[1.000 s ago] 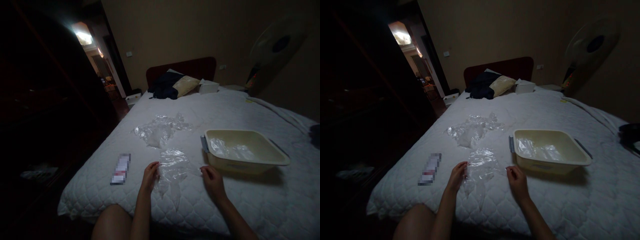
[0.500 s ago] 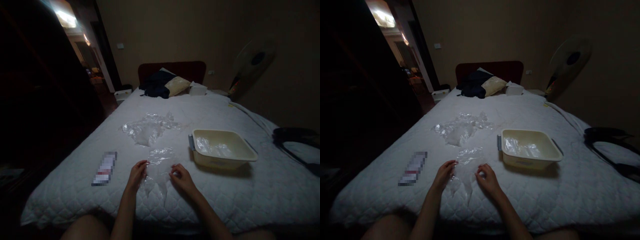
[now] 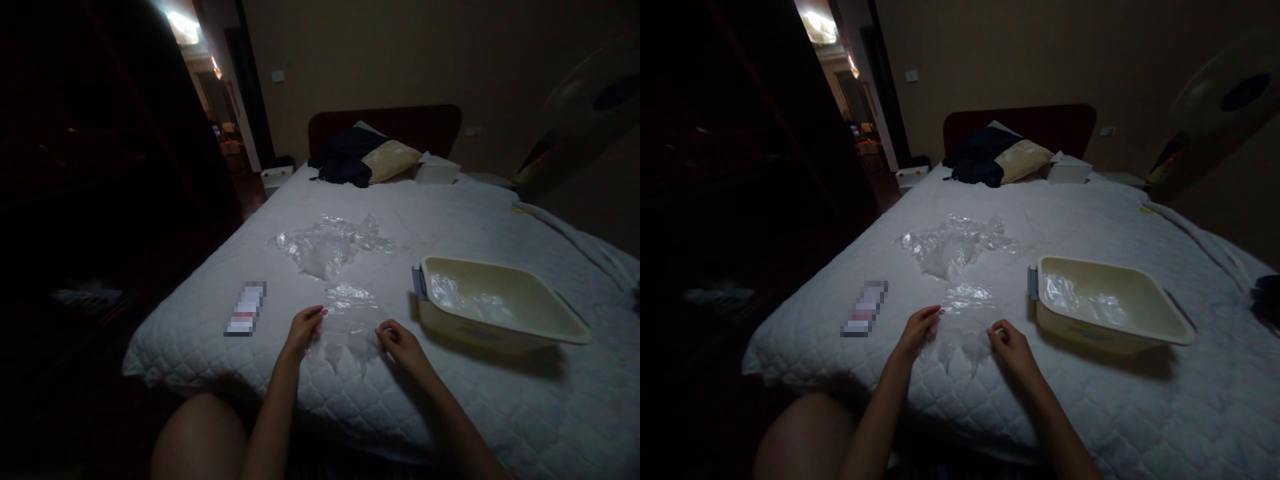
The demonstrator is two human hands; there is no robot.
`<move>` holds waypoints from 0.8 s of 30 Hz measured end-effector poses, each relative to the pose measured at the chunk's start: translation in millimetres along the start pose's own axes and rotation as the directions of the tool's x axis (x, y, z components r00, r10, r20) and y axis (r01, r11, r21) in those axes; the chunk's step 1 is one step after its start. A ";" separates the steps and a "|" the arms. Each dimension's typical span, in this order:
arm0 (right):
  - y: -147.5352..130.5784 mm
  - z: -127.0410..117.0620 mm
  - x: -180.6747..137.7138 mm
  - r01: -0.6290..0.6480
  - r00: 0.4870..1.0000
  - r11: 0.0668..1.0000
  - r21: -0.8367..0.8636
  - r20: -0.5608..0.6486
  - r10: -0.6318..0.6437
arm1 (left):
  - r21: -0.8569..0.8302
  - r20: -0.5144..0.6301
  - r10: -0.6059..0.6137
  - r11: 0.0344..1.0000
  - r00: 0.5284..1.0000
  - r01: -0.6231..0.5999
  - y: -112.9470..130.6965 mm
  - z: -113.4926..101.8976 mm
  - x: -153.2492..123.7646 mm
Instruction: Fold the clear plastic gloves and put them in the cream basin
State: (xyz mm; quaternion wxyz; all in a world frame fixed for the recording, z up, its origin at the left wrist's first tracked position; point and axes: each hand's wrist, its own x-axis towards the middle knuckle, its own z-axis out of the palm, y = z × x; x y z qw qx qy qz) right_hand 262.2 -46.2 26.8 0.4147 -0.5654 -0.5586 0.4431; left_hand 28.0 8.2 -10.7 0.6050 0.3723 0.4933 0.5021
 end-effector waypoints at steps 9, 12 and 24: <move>12.5 -5.1 -6.4 -0.084 0.989 0.994 -0.069 0.118 0.092 | -0.029 0.005 -0.028 0.999 1.000 0.029 9.7 4.6 -5.7; 8.1 -5.4 -10.4 -0.071 0.992 0.997 -0.030 0.106 0.074 | -0.031 0.020 -0.024 0.999 1.000 0.025 11.0 4.0 -7.2; 30.0 -27.7 -22.2 -0.199 0.967 0.980 0.008 0.165 0.195 | 0.150 0.006 -0.020 0.989 1.000 0.019 11.5 9.9 -12.8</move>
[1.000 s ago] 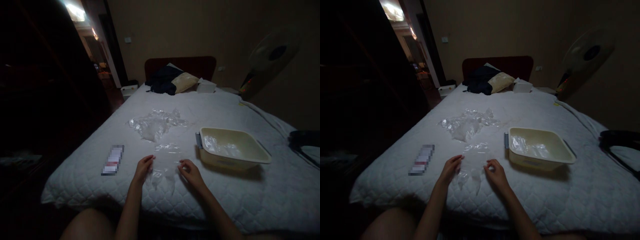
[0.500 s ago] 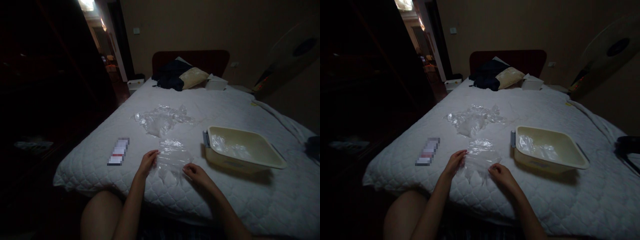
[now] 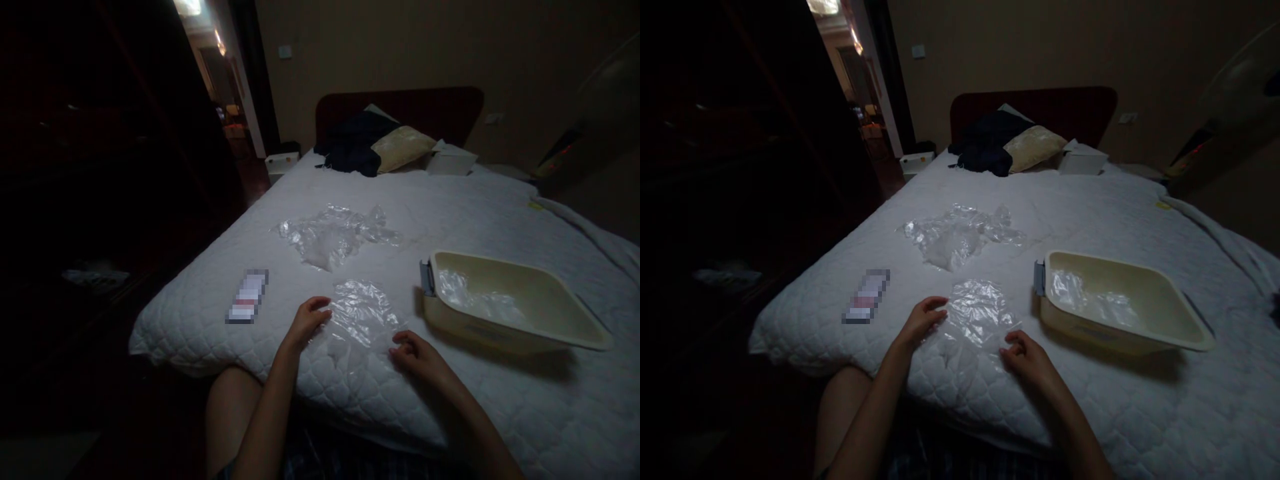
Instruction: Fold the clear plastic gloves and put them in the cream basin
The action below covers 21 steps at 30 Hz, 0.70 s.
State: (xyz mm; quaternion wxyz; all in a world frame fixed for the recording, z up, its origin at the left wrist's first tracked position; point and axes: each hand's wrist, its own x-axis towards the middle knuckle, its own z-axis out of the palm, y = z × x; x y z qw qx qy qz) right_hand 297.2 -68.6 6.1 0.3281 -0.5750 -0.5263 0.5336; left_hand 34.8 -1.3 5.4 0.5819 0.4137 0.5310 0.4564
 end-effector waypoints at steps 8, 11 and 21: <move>0.9 -32.2 2.0 0.084 0.954 0.978 -0.189 -0.269 -0.134 | 0.287 -0.263 0.306 0.930 0.915 -0.229 14.5 -11.7 -15.7; 5.4 -34.9 16.1 0.127 0.942 0.971 -0.200 -0.281 -0.181 | 0.431 -0.081 0.457 0.817 0.886 -0.382 19.8 -1.4 -27.1; 2.2 -36.6 23.5 0.198 0.944 0.963 -0.184 -0.230 -0.238 | 0.760 0.414 0.376 0.358 0.829 -0.542 20.3 33.5 -20.7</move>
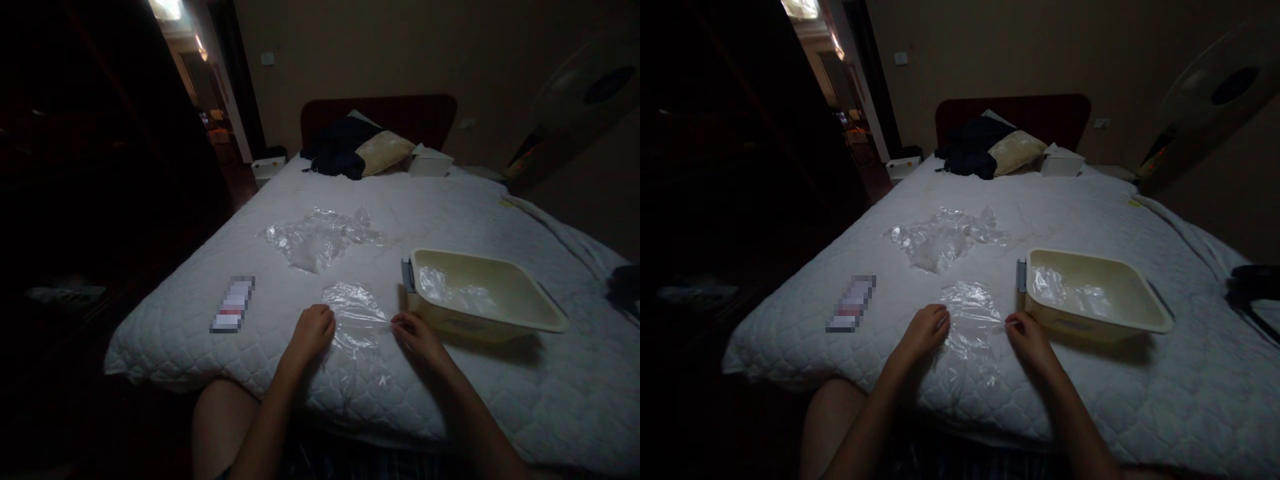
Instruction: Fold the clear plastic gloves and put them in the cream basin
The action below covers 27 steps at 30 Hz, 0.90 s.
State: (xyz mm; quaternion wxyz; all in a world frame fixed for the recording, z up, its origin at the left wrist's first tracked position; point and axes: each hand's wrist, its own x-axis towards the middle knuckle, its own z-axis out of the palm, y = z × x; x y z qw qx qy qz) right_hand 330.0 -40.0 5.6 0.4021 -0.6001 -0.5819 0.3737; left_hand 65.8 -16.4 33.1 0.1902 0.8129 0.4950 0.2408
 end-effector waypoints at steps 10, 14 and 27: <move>-4.6 8.0 8.0 -0.002 1.000 0.941 0.339 0.008 0.000 | 0.273 -0.010 0.033 0.962 0.999 -0.029 -3.4 -1.6 -5.1; 3.1 14.3 11.7 -0.052 0.992 0.968 0.247 -0.099 0.078 | 0.285 -0.043 0.040 0.958 0.998 -0.026 -8.0 -2.2 -7.1; -13.9 4.7 -2.4 -0.206 0.973 0.886 0.416 -0.007 0.229 | 0.235 -0.005 0.182 0.956 0.983 -0.176 97.7 36.3 0.6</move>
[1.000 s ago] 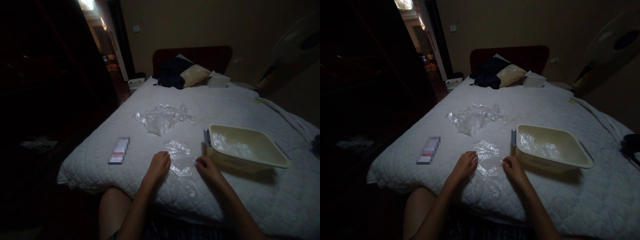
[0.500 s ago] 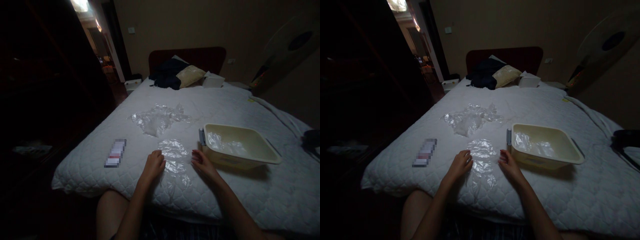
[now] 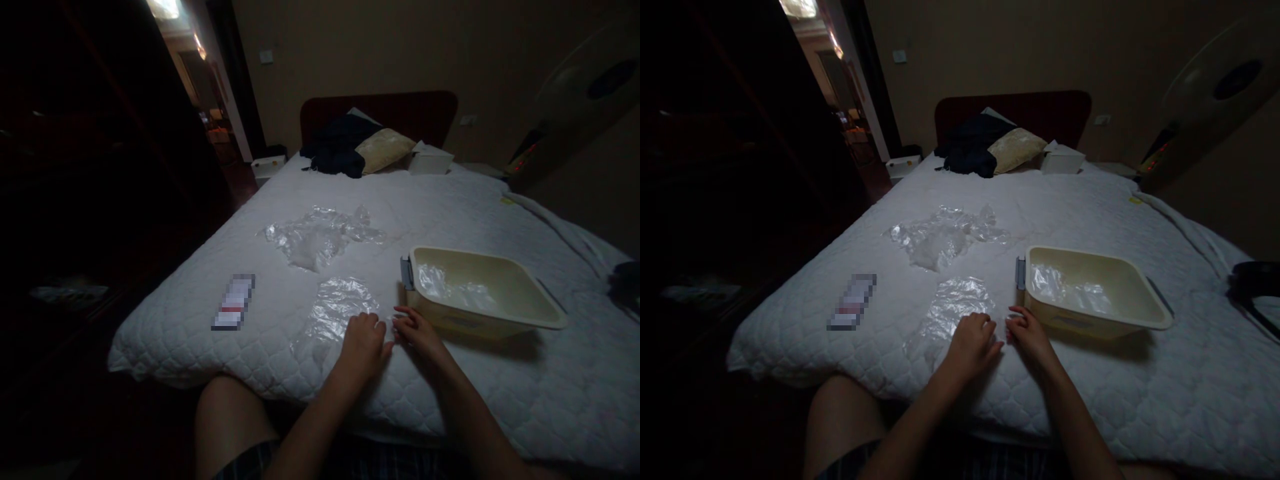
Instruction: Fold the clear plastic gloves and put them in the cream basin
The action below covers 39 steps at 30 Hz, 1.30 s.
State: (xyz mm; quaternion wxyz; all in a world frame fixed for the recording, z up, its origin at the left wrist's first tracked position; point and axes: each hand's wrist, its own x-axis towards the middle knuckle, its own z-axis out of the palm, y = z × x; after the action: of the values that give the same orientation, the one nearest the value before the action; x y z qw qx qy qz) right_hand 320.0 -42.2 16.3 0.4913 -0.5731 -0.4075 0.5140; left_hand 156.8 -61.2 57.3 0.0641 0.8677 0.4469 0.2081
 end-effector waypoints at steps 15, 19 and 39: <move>1.8 -7.0 -9.2 -0.051 0.998 0.985 0.165 0.049 0.043 | 0.109 0.013 -0.002 0.994 1.000 0.001 16.7 25.1 15.7; 2.5 -5.9 -10.4 -0.042 0.998 0.982 0.186 0.057 0.031 | 0.055 -0.001 -0.015 0.998 1.000 0.015 12.3 19.1 13.1; 18.8 -6.1 -12.3 0.102 0.995 0.993 0.059 0.011 -0.103 | 0.163 -0.008 0.036 0.986 0.999 -0.034 8.5 34.0 18.0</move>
State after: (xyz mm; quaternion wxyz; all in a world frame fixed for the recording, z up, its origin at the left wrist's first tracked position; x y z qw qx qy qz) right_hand 323.6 -58.5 0.1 0.5307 -0.5334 -0.4244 0.5037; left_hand 186.6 -49.2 34.5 -0.0130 0.8766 0.4473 0.1770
